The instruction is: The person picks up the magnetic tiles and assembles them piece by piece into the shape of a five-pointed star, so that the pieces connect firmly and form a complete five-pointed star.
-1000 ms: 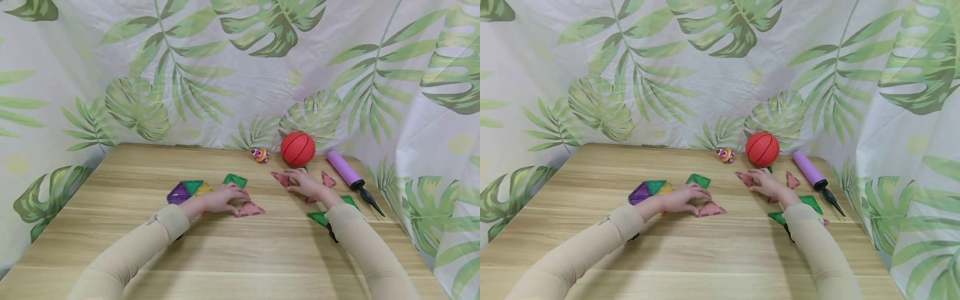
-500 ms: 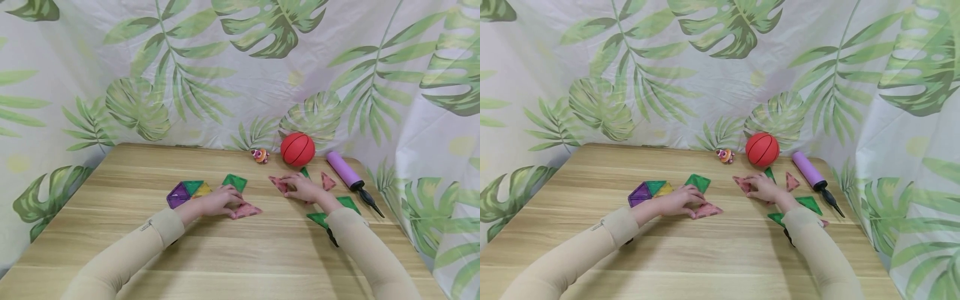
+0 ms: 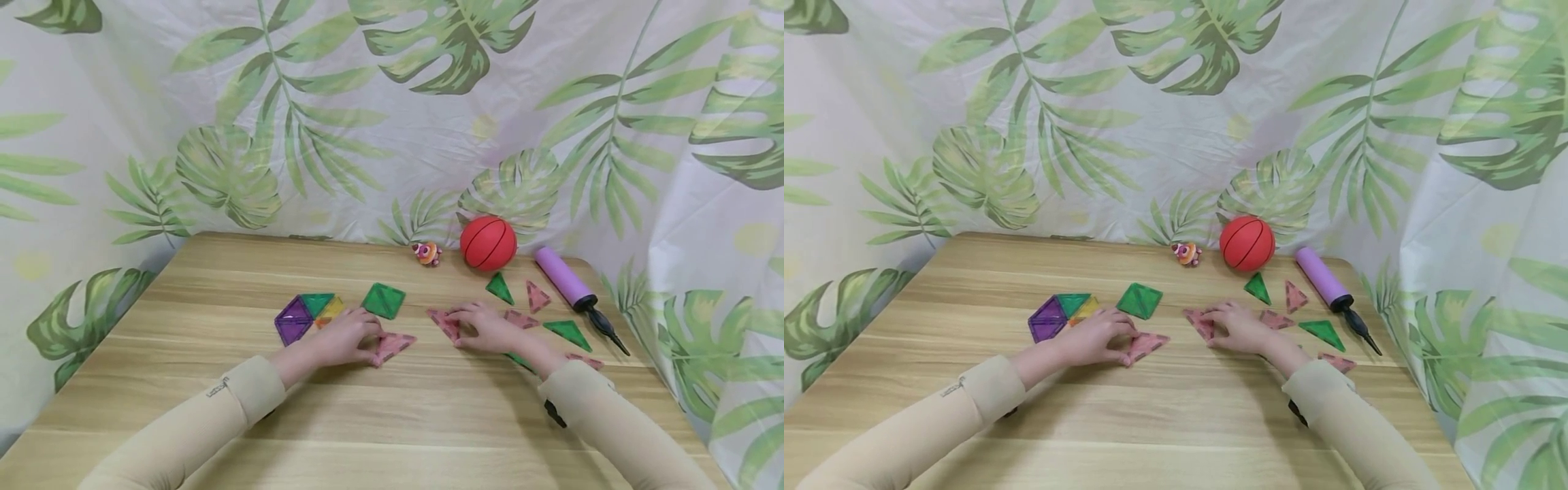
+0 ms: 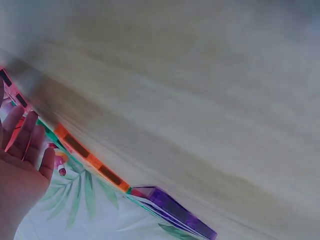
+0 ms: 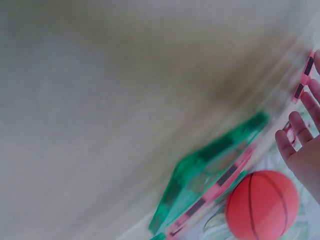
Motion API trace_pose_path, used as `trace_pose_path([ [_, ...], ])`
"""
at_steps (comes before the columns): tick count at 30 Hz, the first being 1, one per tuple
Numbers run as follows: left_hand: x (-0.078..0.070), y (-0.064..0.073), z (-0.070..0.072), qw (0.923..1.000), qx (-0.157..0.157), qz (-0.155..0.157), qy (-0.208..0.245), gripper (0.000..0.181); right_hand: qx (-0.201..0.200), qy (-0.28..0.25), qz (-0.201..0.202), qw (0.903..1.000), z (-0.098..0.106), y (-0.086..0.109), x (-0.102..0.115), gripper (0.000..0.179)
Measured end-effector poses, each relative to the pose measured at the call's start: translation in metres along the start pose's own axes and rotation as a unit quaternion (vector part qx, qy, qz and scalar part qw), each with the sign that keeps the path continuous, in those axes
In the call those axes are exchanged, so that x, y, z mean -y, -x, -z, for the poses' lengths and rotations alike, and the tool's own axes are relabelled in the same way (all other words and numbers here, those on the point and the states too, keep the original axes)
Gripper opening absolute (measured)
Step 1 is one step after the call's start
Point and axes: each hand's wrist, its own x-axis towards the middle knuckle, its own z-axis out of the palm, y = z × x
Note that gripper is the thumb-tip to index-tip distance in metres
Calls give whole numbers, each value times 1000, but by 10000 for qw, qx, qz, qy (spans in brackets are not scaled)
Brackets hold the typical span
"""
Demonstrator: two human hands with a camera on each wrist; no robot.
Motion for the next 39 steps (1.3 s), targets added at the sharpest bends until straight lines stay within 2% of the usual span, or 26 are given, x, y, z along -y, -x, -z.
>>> trace_pose_path([
  [6,-4,-1,6,9999,2,-146,-63,47,75,-98,16,9999,-2,-1,14,50],
  [14,-2,-18,8,9965,555,-615,101,49,161,-118,168,9997,-5,-14,7,55],
  [17,3,-19,4,9955,569,-730,198,48,229,-119,242,9994,-5,-17,10,56],
  [21,9,-14,1,9954,477,-703,436,46,294,-75,176,9994,-7,-15,17,56],
  [24,11,-10,1,9963,396,-556,513,47,199,17,114,9997,-9,-12,22,57],
  [34,0,2,1,9994,114,53,322,44,-135,-34,-117,9998,-22,-10,51,54],
  [39,1,2,3,9995,161,36,267,46,-177,-164,-50,9997,-24,-12,54,57],
])
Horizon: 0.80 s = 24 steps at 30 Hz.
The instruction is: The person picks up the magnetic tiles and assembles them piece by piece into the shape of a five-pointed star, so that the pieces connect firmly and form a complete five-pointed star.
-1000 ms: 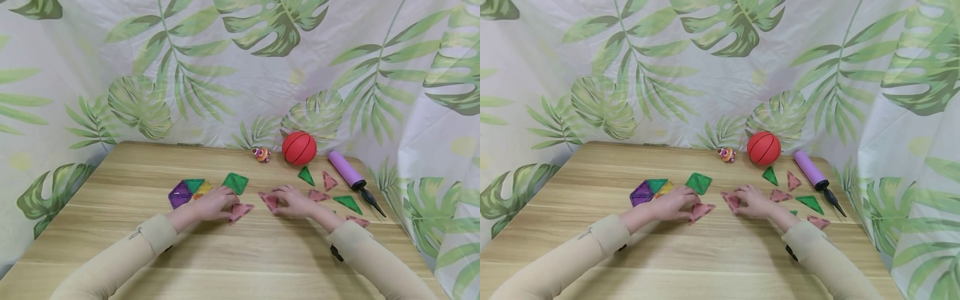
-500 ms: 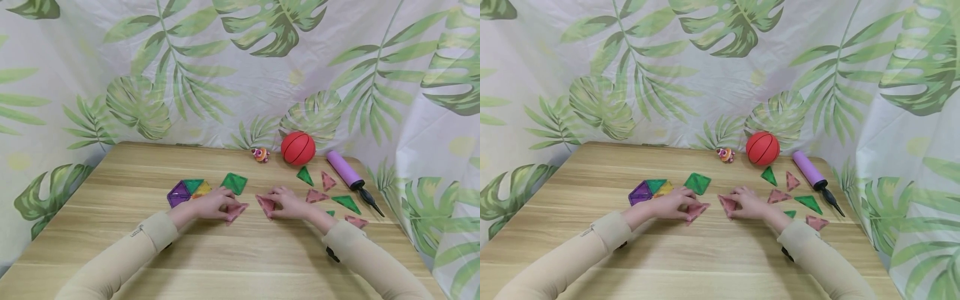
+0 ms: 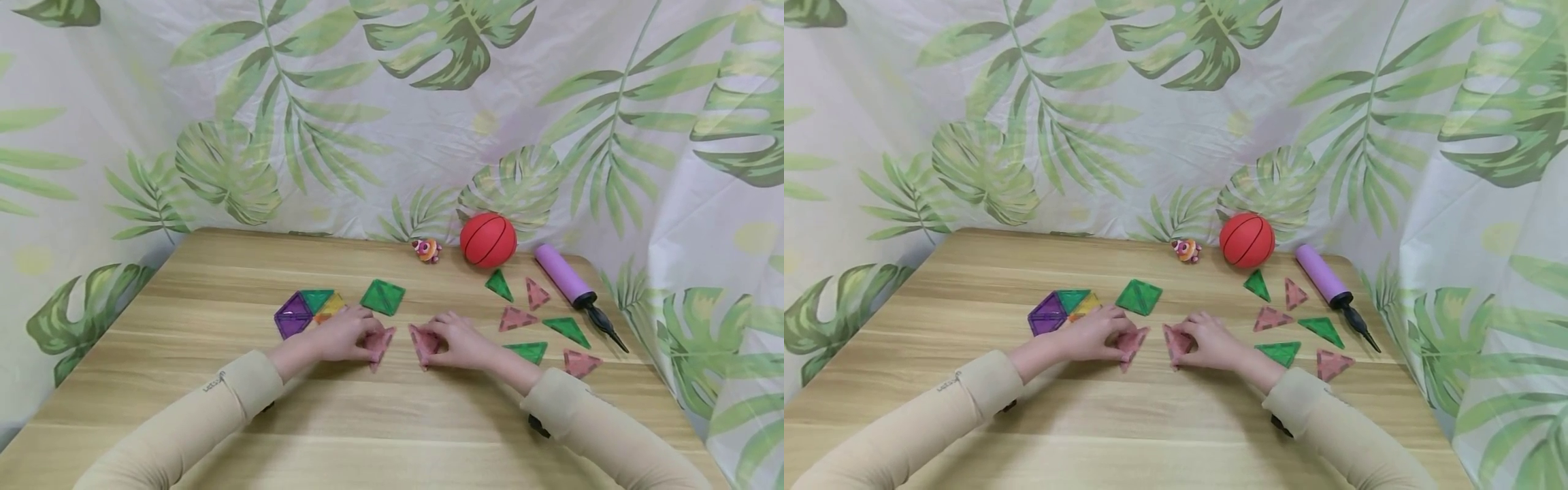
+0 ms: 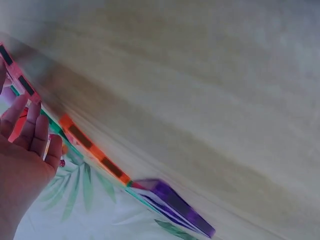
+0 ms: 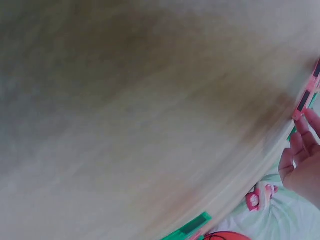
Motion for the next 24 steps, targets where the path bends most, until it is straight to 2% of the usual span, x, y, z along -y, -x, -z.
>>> trace_pose_path([
  [4,6,1,3,9996,129,-240,119,53,183,-179,102,9996,4,0,-4,56],
  [9,11,4,2,9992,160,-346,120,55,59,-200,128,9997,0,-1,-1,51],
  [13,8,6,0,9998,10,-203,56,54,-213,-179,13,9996,-9,-4,10,50],
  [19,6,9,-2,9998,-82,178,30,53,-485,-126,-324,9982,-17,-10,26,51],
  [24,6,8,-3,9996,-165,209,-14,53,-583,-14,-368,9976,-20,-20,34,53],
])
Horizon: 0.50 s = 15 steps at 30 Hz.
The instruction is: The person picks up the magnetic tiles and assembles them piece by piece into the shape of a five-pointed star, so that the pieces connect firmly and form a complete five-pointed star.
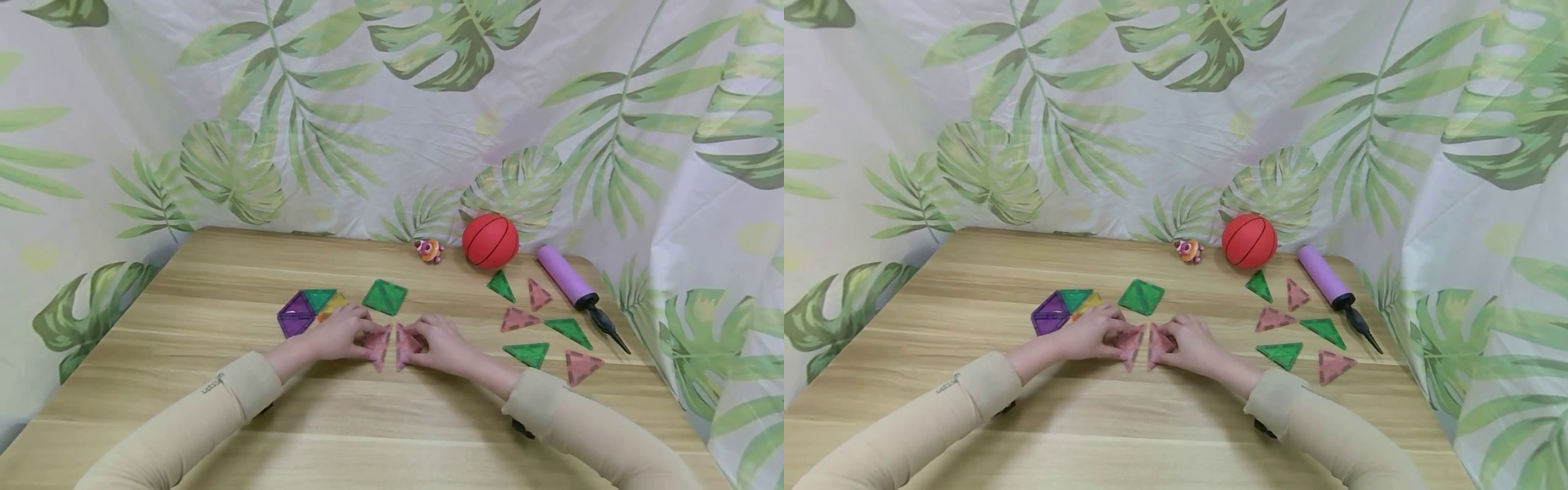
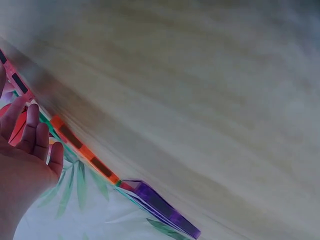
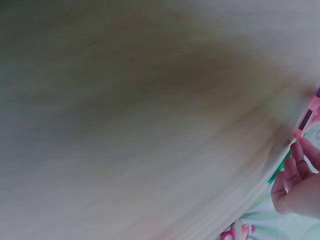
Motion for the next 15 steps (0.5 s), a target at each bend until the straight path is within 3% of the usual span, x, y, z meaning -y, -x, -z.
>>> trace_pose_path([
  [7,-8,-5,3,9999,36,1,-168,50,-157,175,-45,9997,-5,-9,10,52],
  [15,-9,-6,4,9998,3,30,-189,48,-196,15,-62,9998,-5,-9,14,49],
])
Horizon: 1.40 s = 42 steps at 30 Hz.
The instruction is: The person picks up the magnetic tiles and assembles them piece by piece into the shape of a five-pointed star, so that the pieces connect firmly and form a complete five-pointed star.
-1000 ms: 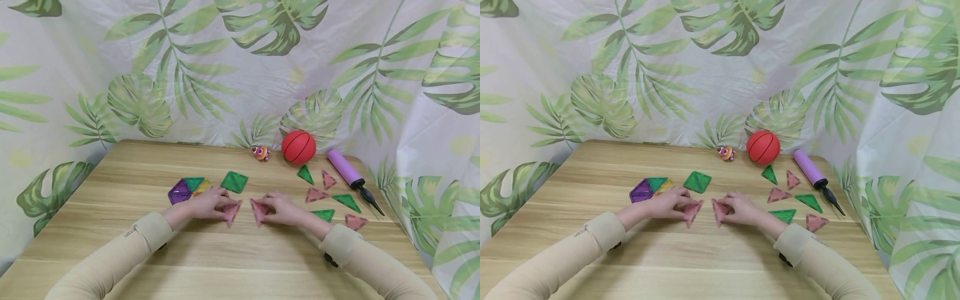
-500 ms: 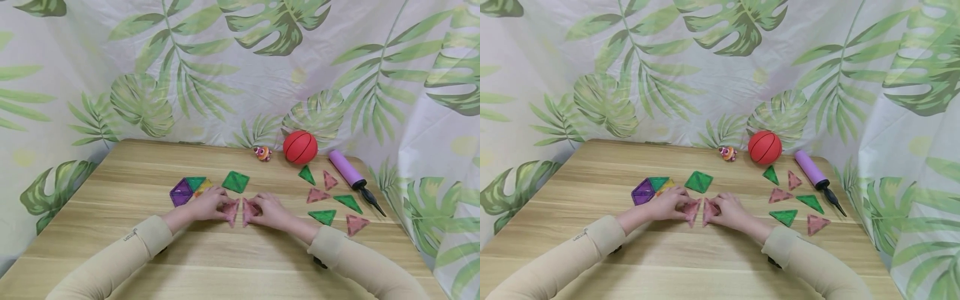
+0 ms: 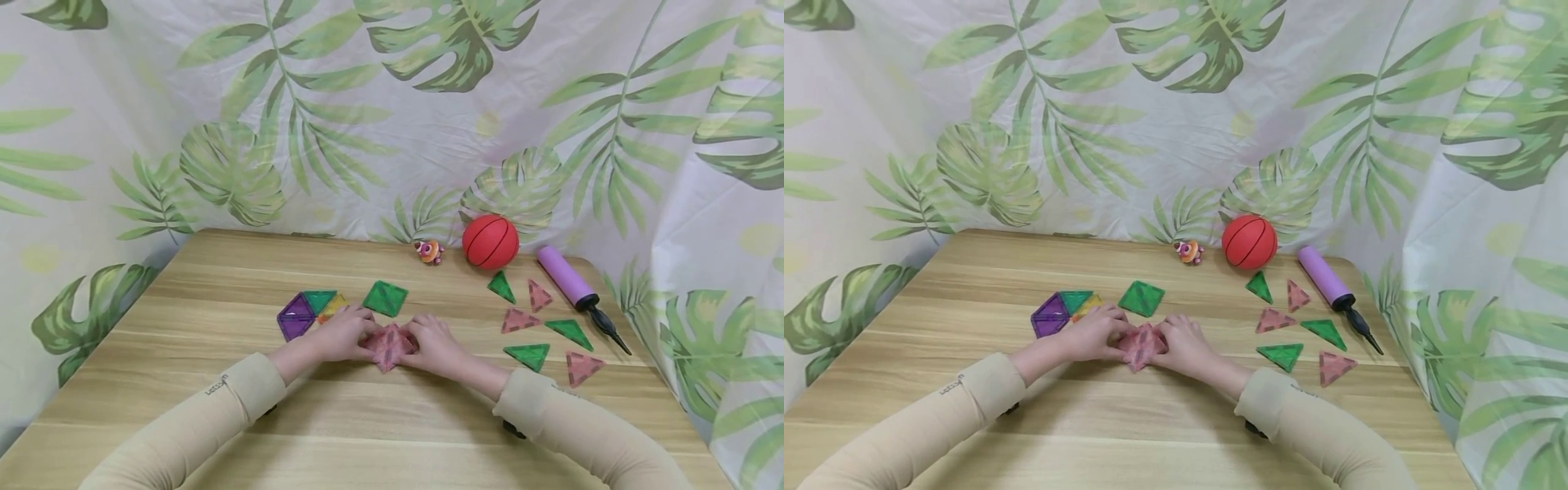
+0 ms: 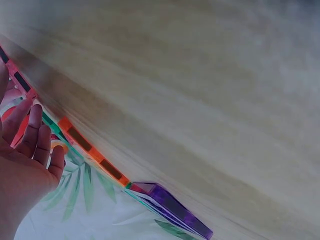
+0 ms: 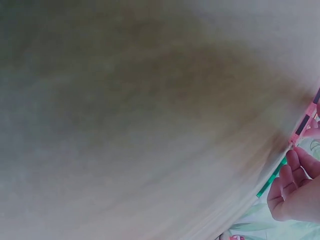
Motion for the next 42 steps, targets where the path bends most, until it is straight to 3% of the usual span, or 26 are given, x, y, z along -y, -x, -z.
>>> trace_pose_path([
  [12,1,0,-1,9999,-54,-72,-121,48,-67,100,26,9999,-1,2,-3,58],
  [20,5,4,0,10000,15,-84,39,48,-68,-268,-18,9996,27,6,-22,58],
  [25,10,8,2,9999,-36,-129,107,49,-14,-157,92,9998,53,11,-48,59],
  [31,16,13,8,9997,79,-77,224,51,-255,123,299,9992,73,16,-97,57],
  [35,19,13,11,9993,139,-113,342,52,-359,61,41,9993,81,21,-130,58],
  [42,25,13,12,9978,301,-135,569,51,-241,199,-641,9975,86,29,-168,60],
])
